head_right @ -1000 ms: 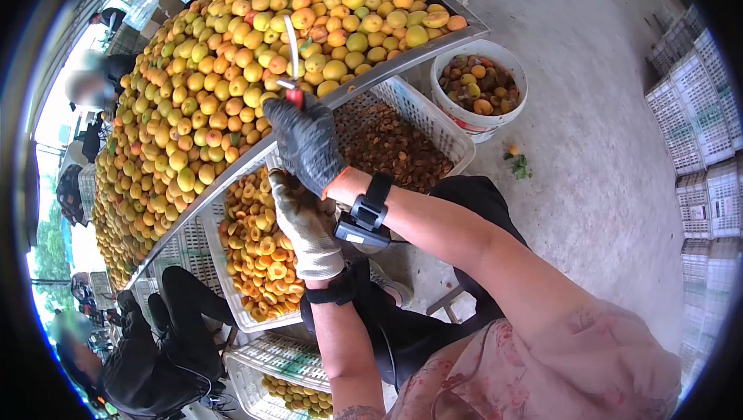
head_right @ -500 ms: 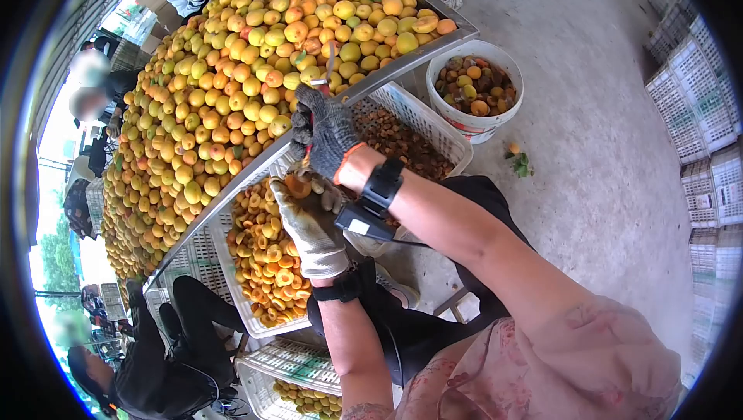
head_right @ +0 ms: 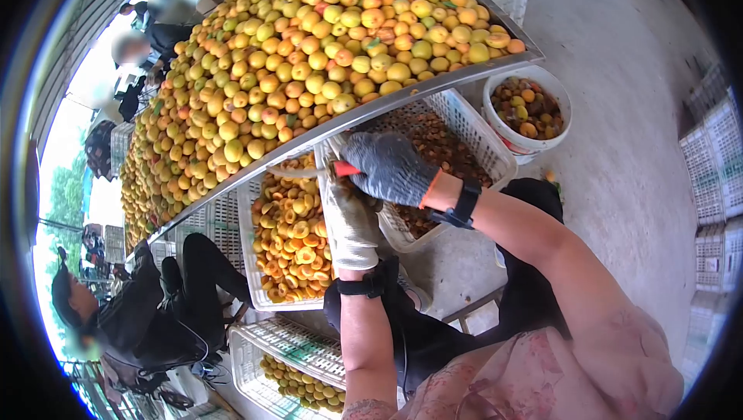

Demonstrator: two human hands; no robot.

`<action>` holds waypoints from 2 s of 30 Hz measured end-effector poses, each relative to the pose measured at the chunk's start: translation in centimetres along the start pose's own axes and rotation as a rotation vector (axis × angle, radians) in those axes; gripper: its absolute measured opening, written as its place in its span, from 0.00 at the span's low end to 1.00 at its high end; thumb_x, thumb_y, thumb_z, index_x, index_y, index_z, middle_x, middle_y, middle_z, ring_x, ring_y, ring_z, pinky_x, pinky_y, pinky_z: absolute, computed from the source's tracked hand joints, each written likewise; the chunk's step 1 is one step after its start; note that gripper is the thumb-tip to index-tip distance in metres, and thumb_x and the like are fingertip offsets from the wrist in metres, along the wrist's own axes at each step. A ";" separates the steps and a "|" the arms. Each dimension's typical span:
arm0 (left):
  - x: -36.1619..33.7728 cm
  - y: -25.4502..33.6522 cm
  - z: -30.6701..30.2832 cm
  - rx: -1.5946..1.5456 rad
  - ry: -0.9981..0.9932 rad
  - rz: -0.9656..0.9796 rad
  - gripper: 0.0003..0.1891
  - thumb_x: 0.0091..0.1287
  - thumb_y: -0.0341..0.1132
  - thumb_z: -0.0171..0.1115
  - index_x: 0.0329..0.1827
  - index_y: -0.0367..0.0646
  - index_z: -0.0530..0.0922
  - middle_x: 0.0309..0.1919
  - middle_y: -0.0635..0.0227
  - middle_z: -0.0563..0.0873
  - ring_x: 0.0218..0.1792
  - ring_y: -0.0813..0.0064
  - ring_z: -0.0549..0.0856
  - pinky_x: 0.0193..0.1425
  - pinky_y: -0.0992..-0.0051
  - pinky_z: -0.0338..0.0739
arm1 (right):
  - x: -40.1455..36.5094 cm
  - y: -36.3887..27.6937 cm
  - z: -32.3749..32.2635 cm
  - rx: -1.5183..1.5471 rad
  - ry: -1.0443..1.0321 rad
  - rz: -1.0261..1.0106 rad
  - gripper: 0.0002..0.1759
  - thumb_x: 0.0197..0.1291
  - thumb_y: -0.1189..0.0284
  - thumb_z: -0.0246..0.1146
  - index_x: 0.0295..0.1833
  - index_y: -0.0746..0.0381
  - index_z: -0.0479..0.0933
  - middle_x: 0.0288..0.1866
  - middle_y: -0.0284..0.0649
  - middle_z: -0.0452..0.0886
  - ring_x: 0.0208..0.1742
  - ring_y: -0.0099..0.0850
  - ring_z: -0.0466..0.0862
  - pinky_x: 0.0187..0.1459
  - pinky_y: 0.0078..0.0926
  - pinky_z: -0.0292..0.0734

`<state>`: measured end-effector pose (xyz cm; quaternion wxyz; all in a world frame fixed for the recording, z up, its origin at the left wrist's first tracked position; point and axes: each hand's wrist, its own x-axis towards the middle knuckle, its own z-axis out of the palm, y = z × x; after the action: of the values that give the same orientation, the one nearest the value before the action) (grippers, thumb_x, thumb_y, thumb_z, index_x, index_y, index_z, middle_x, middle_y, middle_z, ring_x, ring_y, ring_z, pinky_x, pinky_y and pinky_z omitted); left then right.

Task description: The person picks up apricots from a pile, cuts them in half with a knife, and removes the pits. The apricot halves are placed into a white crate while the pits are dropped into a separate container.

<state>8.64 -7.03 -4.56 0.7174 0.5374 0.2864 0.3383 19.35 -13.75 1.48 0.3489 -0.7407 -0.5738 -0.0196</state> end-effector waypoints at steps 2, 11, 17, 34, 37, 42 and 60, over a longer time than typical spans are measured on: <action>-1.5 4.5 1.5 -0.195 0.030 -0.211 0.16 0.72 0.50 0.44 0.42 0.49 0.74 0.22 0.77 0.73 0.19 0.83 0.71 0.22 0.82 0.65 | -0.1 -0.4 0.0 -0.019 0.070 -0.074 0.12 0.48 0.67 0.66 0.37 0.60 0.77 0.31 0.45 0.79 0.37 0.47 0.80 0.37 0.43 0.75; -0.9 9.2 -8.7 1.202 0.576 0.158 0.19 0.65 0.34 0.58 0.58 0.39 0.71 0.50 0.47 0.75 0.52 0.51 0.75 0.54 0.58 0.73 | 4.4 4.6 0.9 0.008 0.133 0.316 0.16 0.51 0.65 0.66 0.43 0.62 0.77 0.35 0.49 0.81 0.37 0.45 0.82 0.40 0.41 0.75; -0.9 9.8 -8.6 0.958 0.447 0.119 0.22 0.64 0.36 0.60 0.60 0.37 0.70 0.54 0.47 0.73 0.57 0.51 0.73 0.61 0.59 0.68 | 15.9 -0.8 5.9 0.030 0.089 0.117 0.14 0.56 0.60 0.62 0.39 0.60 0.76 0.30 0.47 0.80 0.34 0.46 0.81 0.36 0.46 0.73; 0.6 9.1 -6.0 -0.407 0.112 0.159 0.20 0.73 0.35 0.49 0.66 0.40 0.65 0.53 0.59 0.78 0.51 0.70 0.80 0.57 0.72 0.75 | 8.1 -6.8 2.4 0.919 -0.168 0.422 0.15 0.51 0.64 0.73 0.28 0.63 0.77 0.25 0.29 0.79 0.30 0.18 0.76 0.36 0.20 0.74; 0.7 8.2 -4.8 -0.612 -0.010 0.120 0.18 0.72 0.32 0.45 0.63 0.40 0.69 0.52 0.62 0.81 0.50 0.71 0.81 0.51 0.71 0.79 | 5.9 -5.3 3.2 0.521 0.025 0.169 0.20 0.54 0.58 0.71 0.34 0.64 0.76 0.22 0.33 0.73 0.27 0.22 0.70 0.34 0.27 0.70; 0.3 8.1 -3.8 -0.635 -0.193 0.094 0.19 0.75 0.41 0.44 0.60 0.38 0.71 0.51 0.64 0.81 0.48 0.72 0.82 0.51 0.72 0.78 | 3.7 -5.4 0.3 0.690 0.034 0.200 0.22 0.54 0.57 0.70 0.41 0.65 0.76 0.30 0.38 0.78 0.31 0.24 0.73 0.37 0.27 0.71; 1.8 5.8 -1.4 -0.449 0.003 0.061 0.18 0.75 0.48 0.46 0.53 0.43 0.75 0.37 0.72 0.81 0.34 0.84 0.79 0.37 0.83 0.74 | -1.8 -2.7 -0.4 0.582 0.011 0.269 0.15 0.61 0.65 0.63 0.45 0.66 0.79 0.35 0.50 0.83 0.37 0.46 0.83 0.36 0.35 0.76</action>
<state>7.61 -3.60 0.59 0.8081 0.3722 0.1887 0.4157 16.52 -15.22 2.36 0.5487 -0.6789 -0.4502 0.1877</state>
